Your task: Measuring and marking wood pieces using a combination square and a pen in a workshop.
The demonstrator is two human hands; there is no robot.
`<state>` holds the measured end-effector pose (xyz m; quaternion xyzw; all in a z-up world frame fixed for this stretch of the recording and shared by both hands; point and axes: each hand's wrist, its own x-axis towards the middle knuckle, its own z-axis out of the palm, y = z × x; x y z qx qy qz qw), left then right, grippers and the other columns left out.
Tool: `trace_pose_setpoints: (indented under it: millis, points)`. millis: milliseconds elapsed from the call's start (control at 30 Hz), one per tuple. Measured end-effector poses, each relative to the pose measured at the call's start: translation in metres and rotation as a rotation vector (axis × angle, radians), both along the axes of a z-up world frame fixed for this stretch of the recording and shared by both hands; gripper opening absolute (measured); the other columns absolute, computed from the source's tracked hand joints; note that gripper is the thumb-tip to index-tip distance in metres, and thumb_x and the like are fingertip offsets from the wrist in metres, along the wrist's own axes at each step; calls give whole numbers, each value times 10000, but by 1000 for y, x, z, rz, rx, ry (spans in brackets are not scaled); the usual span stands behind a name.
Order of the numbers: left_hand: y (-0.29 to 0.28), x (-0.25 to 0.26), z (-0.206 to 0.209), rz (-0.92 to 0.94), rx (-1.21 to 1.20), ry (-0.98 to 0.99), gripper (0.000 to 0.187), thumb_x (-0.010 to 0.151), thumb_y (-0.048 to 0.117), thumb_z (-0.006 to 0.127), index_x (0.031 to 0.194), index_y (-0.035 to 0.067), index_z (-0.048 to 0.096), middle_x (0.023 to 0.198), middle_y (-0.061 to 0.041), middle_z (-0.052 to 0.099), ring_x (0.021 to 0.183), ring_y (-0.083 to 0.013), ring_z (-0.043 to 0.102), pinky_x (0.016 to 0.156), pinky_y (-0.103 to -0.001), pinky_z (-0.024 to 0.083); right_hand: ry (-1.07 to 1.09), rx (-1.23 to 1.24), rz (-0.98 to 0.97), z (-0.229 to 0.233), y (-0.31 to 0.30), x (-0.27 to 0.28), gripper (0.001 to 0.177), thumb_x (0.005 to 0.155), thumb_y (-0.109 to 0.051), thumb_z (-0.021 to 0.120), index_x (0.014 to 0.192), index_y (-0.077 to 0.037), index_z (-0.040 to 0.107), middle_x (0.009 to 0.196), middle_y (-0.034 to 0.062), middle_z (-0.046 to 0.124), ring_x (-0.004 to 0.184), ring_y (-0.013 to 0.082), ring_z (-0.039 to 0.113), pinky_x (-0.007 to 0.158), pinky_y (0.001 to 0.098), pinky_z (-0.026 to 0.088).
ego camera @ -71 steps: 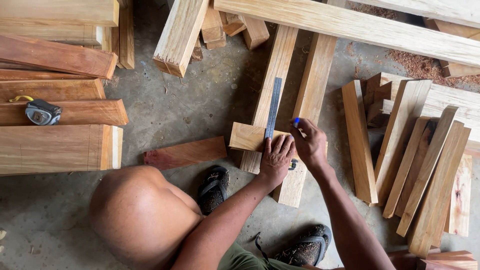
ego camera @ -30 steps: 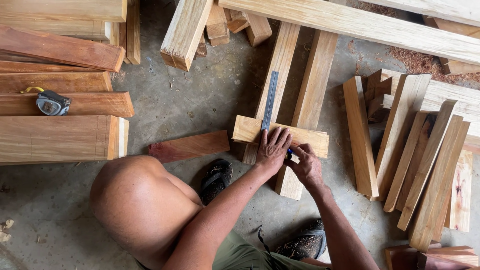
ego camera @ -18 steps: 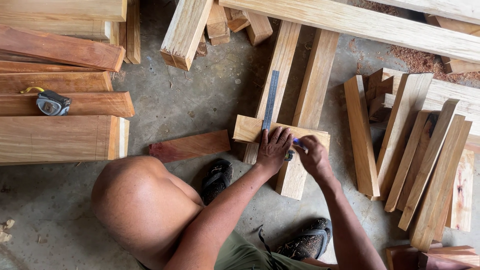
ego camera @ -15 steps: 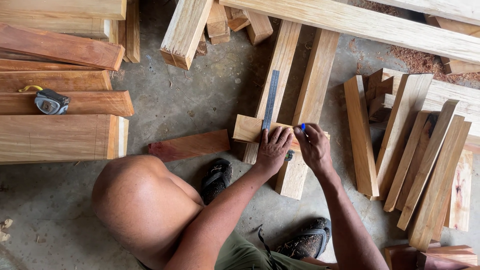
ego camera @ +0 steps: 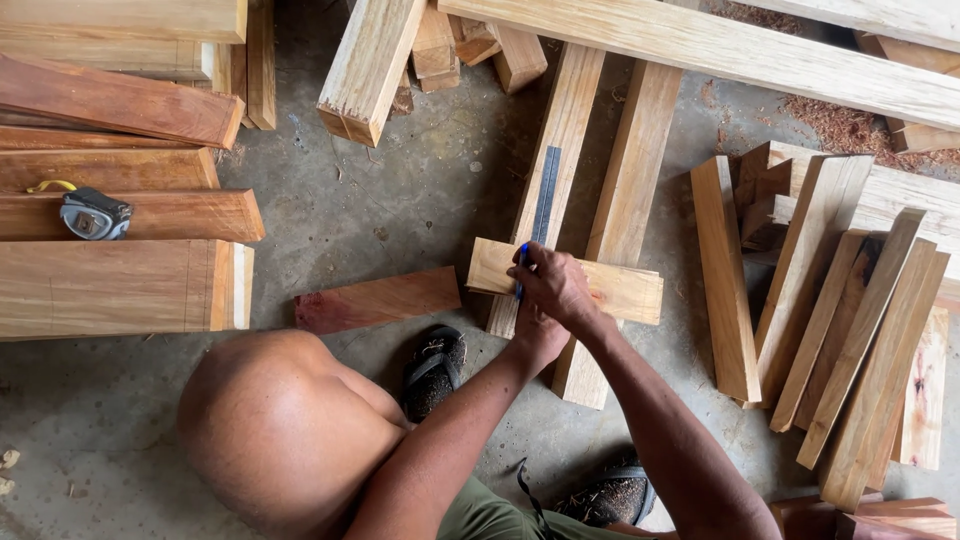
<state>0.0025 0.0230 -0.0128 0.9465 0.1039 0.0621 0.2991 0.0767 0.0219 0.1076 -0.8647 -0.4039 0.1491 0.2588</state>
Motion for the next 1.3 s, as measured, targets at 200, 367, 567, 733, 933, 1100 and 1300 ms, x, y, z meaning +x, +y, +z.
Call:
trace_pose_setpoints:
  millis: [200,367,567,733,933,1100,1300]
  points:
    - [10,3,38,-196,319,256,593,1022,255,454,1592,173,311,1667,-83,252,1545,-312,167,1235,-641,103,156,-26,-58,24,28,33,240,937,-317,739,1001,-88,705,795,111,747,696,256,732,645,405,584]
    - [15,-1,55,-192,223,181,609,985,173,467,1580,170,337,1703,-48,197,1576,-315,115,1222,-668,74,-244,297,42,3,23,58,106,975,-206,723,1042,-127,749,1024,65,782,915,194,726,777,344,589]
    - [0,0,57,-148,161,-3,470,955,153,552,1423,144,501,1607,-108,367,1543,-361,289,1240,-628,188,129,700,-594,42,-65,21,199,1077,-152,598,1246,-94,686,896,22,637,713,111,543,591,267,471]
    - [-19,13,146,-111,-312,-24,501,910,401,674,1301,128,520,1316,-129,490,1201,-336,537,993,-522,473,588,860,-1066,-18,-182,-22,238,1100,-237,629,1181,-14,644,782,3,565,577,75,458,480,248,378]
    - [-62,15,150,-115,-721,-338,564,933,479,721,1294,78,557,1130,-125,532,970,-288,615,820,-421,559,1432,1295,-1001,-46,-213,-49,358,1069,-307,502,1291,-58,632,1225,68,701,1105,205,672,1007,395,519]
    - [-70,12,157,-148,-705,-440,557,907,480,773,1247,76,597,1062,-108,569,982,-277,618,859,-394,535,1485,1510,-1044,-16,-220,-66,374,1058,-312,528,1341,-83,612,1289,51,698,1176,196,669,1082,407,473]
    - [-67,13,156,-177,-978,-290,742,814,594,785,1300,72,580,1076,-93,627,1006,-250,653,873,-361,558,1273,1679,-682,-2,-233,-64,406,1110,-106,617,1511,-64,567,1338,61,682,1127,146,639,1042,323,500]
